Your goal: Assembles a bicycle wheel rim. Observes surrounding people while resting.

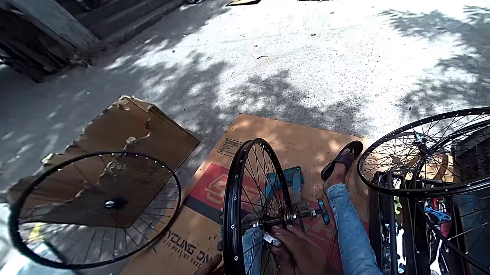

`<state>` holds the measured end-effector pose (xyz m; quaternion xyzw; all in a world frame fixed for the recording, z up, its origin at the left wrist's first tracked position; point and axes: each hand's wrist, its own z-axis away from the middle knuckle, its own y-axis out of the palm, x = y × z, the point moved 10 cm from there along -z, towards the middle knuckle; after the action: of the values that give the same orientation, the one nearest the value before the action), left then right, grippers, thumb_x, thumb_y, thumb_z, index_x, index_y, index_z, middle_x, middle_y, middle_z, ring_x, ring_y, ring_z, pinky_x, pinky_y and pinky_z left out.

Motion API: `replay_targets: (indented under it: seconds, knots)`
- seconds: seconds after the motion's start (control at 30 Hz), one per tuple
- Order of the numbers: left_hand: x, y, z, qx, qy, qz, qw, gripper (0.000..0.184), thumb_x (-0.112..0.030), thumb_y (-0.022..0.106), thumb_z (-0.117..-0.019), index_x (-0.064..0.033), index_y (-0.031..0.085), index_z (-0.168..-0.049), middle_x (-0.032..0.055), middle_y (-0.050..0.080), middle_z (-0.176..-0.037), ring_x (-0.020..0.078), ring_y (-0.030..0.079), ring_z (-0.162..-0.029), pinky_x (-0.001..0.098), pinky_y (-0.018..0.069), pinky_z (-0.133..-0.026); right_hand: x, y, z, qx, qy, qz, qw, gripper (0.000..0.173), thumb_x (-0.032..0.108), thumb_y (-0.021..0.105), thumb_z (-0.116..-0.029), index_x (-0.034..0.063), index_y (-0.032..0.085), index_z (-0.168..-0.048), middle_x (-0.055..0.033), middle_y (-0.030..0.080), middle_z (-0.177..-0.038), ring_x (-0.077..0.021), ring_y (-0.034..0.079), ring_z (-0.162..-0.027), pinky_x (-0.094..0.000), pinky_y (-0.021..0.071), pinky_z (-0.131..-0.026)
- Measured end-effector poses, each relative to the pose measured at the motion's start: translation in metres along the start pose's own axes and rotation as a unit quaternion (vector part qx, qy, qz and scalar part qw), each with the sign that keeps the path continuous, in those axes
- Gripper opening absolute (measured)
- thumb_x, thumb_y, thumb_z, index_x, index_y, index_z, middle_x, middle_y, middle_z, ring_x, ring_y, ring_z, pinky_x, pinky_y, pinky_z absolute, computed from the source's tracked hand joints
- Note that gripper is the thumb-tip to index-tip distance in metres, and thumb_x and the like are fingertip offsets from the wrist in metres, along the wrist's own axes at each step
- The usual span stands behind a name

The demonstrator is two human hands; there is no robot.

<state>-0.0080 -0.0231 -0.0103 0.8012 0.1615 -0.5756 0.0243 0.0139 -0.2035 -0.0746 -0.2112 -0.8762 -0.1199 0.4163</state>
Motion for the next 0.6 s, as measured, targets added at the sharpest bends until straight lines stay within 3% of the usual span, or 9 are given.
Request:
replay_targets:
  seconds: [0.07,0.13,0.2,0.23,0.3,0.33,0.4,0.5,0.6]
  knots:
    - [0.004,0.008,-0.026,0.020,-0.068,-0.050,0.996,0.053,-0.019,0.044,-0.1062,0.0157,0.029,-0.143,0.0131,0.058,-0.124,0.0081,0.063,-0.105,0.0273,0.0553,-0.090,-0.005,0.025,-0.023,0.031,-0.031,0.026,0.999,0.025,0.023,0.059,-0.1048,0.0043,0.075,-0.112,-0.0065,0.078,-0.109,-0.0175,0.075,-0.104,-0.0417,0.0590,-0.102]
    - [0.004,0.018,-0.047,0.027,-0.126,-0.098,0.987,0.045,-0.015,0.042,-0.1073,0.0130,0.039,-0.141,0.0109,0.065,-0.107,0.0090,0.068,-0.083,0.0273,0.0602,-0.070,-0.008,0.052,-0.041,0.081,-0.068,0.023,0.994,0.024,0.021,0.059,-0.1047,0.0040,0.075,-0.112,-0.0054,0.078,-0.105,-0.0156,0.075,-0.100,-0.0377,0.0596,-0.098]
    - [-0.002,0.020,-0.058,0.014,-0.135,-0.138,0.981,0.036,-0.012,0.042,-0.1074,0.0097,0.049,-0.135,0.0096,0.066,-0.101,0.0081,0.066,-0.075,0.0240,0.0564,-0.061,-0.008,0.072,-0.049,0.137,-0.099,-0.016,0.985,0.024,0.021,0.058,-0.1055,0.0031,0.073,-0.112,-0.0063,0.077,-0.102,-0.0162,0.074,-0.098,-0.0350,0.0596,-0.096]
    - [-0.006,0.019,-0.061,0.008,-0.125,-0.164,0.978,0.037,-0.010,0.044,-0.1054,0.0097,0.049,-0.136,0.0116,0.064,-0.107,0.0074,0.064,-0.077,0.0223,0.0552,-0.063,-0.009,0.079,-0.050,0.161,-0.107,-0.050,0.980,0.024,0.020,0.057,-0.1057,0.0024,0.072,-0.112,-0.0078,0.077,-0.103,-0.0170,0.074,-0.099,-0.0347,0.0592,-0.096]
    - [-0.006,0.020,-0.061,0.014,-0.113,-0.202,0.973,0.043,-0.010,0.046,-0.1018,0.0106,0.048,-0.139,0.0218,0.056,-0.128,0.0120,0.062,-0.096,0.0241,0.0533,-0.075,-0.011,0.089,-0.049,0.207,-0.072,-0.150,0.964,0.026,0.017,0.054,-0.1069,-0.0009,0.070,-0.113,-0.0128,0.075,-0.102,-0.0175,0.073,-0.096,-0.0336,0.0590,-0.092]
    - [-0.003,0.020,-0.056,0.013,-0.100,-0.207,0.973,0.043,-0.011,0.046,-0.1019,0.0111,0.051,-0.138,0.0238,0.055,-0.130,0.0131,0.060,-0.101,0.0243,0.0524,-0.078,-0.012,0.091,-0.045,0.229,-0.035,-0.199,0.952,0.027,0.018,0.051,-0.1079,-0.0019,0.069,-0.115,-0.0141,0.074,-0.101,-0.0159,0.072,-0.093,-0.0320,0.0583,-0.089]
    - [0.000,0.018,-0.051,0.005,-0.072,-0.208,0.975,0.039,-0.015,0.049,-0.1029,0.0114,0.059,-0.130,0.0258,0.057,-0.129,0.0165,0.061,-0.108,0.0256,0.0547,-0.081,-0.018,0.095,-0.041,0.265,0.031,-0.289,0.919,0.033,0.020,0.047,-0.1098,-0.0031,0.067,-0.121,-0.0141,0.072,-0.107,-0.0106,0.069,-0.096,-0.0292,0.0560,-0.091]
    - [0.003,0.009,-0.049,-0.027,-0.068,-0.161,0.984,0.030,-0.013,0.058,-0.1001,0.0091,0.066,-0.119,0.0213,0.062,-0.123,0.0167,0.066,-0.104,0.0269,0.0587,-0.080,-0.024,0.102,-0.031,0.316,0.064,-0.352,0.879,0.035,0.021,0.043,-0.1111,0.0000,0.063,-0.131,-0.0100,0.068,-0.125,-0.0079,0.064,-0.113,-0.0304,0.0518,-0.102]
    - [0.004,0.011,-0.044,-0.046,-0.094,-0.120,0.987,0.028,-0.008,0.062,-0.0967,0.0093,0.064,-0.118,0.0170,0.066,-0.115,0.0155,0.067,-0.098,0.0286,0.0578,-0.081,-0.028,0.103,-0.031,0.317,0.067,-0.376,0.868,0.034,0.018,0.042,-0.1110,0.0021,0.065,-0.131,-0.0060,0.070,-0.123,-0.0056,0.064,-0.111,-0.0283,0.0526,-0.100]
